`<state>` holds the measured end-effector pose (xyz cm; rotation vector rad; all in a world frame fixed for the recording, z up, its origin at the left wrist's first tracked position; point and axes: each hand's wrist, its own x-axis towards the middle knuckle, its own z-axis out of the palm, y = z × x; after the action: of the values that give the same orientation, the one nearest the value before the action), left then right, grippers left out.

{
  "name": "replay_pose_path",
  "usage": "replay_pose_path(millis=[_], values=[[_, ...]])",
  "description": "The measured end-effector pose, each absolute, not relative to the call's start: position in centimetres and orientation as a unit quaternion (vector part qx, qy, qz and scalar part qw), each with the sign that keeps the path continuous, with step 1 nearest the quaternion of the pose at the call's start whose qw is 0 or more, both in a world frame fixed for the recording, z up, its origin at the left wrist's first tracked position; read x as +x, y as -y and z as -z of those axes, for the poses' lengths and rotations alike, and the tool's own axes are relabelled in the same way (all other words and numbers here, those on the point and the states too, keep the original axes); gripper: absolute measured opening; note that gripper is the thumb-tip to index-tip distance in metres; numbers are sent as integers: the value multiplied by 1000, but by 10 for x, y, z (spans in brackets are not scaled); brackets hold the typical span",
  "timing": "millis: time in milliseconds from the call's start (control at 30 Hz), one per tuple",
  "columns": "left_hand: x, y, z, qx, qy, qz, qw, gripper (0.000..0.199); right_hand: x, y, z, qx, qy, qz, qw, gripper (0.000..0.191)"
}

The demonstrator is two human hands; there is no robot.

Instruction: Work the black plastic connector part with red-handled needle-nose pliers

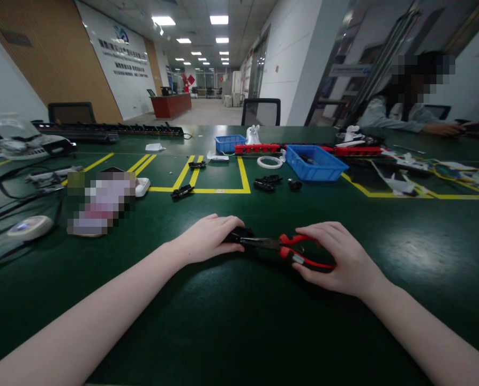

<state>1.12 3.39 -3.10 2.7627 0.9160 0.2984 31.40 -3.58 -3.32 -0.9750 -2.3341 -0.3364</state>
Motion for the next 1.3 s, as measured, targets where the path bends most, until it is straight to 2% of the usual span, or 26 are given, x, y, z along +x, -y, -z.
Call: replay_pose_path(millis=[1300], values=[[11, -32, 28, 953, -281, -93, 69, 36, 317, 36, 39, -378, 878, 87, 278, 40]])
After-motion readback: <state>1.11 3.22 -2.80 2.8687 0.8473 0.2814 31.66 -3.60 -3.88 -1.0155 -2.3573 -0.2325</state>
